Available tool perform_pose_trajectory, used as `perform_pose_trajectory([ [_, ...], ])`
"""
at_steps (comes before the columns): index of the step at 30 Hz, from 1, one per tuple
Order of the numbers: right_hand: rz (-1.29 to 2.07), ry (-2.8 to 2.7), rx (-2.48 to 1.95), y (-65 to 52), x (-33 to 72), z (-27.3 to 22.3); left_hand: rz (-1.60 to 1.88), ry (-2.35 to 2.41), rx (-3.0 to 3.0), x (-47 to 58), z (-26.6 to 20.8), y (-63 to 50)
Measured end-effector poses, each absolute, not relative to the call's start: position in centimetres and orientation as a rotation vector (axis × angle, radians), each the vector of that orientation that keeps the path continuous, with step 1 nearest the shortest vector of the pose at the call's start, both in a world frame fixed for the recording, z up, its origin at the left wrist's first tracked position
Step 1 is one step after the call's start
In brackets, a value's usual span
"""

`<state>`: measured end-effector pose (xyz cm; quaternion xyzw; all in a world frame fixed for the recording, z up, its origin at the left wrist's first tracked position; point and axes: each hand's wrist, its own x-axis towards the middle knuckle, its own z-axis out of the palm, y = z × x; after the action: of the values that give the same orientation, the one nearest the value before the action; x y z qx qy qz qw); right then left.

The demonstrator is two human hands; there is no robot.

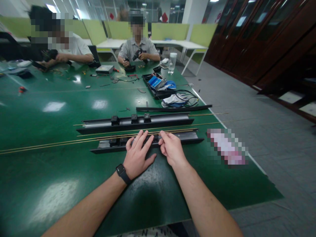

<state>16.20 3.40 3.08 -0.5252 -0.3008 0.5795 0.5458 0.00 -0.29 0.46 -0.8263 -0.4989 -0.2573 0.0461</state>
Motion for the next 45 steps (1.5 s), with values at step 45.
perform_pose_trajectory([
  [45, 1.366, -0.597, -1.212, 3.24, 16.02, 3.26, -0.792, -1.511, -2.526, -0.10, 0.45, -0.28],
])
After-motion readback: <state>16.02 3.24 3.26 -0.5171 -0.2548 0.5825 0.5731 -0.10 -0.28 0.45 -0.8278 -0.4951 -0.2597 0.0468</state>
